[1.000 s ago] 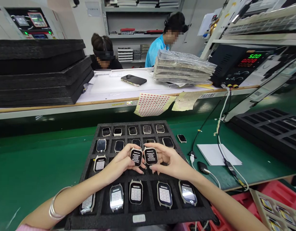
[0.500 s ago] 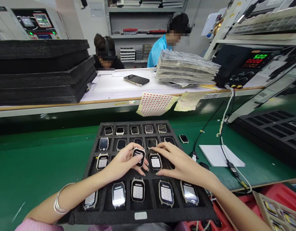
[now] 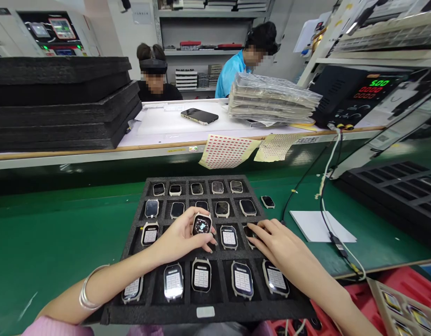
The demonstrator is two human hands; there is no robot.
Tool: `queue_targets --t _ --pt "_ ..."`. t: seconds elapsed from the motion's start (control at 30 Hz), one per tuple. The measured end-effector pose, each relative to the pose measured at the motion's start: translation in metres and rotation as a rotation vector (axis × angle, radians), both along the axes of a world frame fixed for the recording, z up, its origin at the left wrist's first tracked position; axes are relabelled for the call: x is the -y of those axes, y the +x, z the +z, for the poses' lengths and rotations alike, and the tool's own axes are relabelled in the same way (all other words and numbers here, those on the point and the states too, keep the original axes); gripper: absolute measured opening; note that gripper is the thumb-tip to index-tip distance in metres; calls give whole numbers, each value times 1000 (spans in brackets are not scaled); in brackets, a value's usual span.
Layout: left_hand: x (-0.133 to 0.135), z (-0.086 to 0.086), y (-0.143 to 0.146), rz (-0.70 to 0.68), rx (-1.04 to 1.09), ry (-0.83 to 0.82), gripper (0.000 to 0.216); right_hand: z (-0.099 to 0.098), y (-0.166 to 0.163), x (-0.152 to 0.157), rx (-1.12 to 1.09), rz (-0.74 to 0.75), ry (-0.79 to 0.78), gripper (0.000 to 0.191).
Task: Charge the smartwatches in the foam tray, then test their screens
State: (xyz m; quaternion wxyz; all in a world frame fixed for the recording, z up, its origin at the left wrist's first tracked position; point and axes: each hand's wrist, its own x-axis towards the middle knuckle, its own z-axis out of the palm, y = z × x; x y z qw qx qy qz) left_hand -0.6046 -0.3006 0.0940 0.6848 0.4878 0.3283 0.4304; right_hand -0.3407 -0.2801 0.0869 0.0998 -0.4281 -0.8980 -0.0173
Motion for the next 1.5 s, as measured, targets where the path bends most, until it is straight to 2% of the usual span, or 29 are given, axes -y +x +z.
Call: queue_targets --t 0.1,0.2,0.3,0.47,0.6,0.73,0.8,1.03,1.3,1.5 --pt "2 0 1 0 -25 20 35 -8 6 -1 -198 -93 -92 39" --pt "4 2 1 12 -46 25 34 -4 12 -9 -422 -198 -324 44" --pt "6 4 1 26 -66 29 34 14 12 -16 -589 -107 -573 37" --pt "6 4 0 49 -71 26 34 46 -12 -18 -951 12 -780 28" --pt "6 3 -1 78 -79 25 35 49 -38 -17 -1200 76 -1071 30" --pt "3 0 -2 125 -71 24 38 42 -55 -22 -1311 195 -1302 49" --pt "2 -1 -3 135 -68 21 40 36 -59 -24 -1330 222 -1352 52" --pt "1 3 -1 95 -151 18 37 18 -54 -26 -1320 269 -1386 42" --pt "3 -8 -2 120 -354 94 26 16 -53 -25 -1295 293 -1461 49" --pt "6 -4 -3 166 -447 232 23 14 -53 -24 -1288 295 -1436 48"
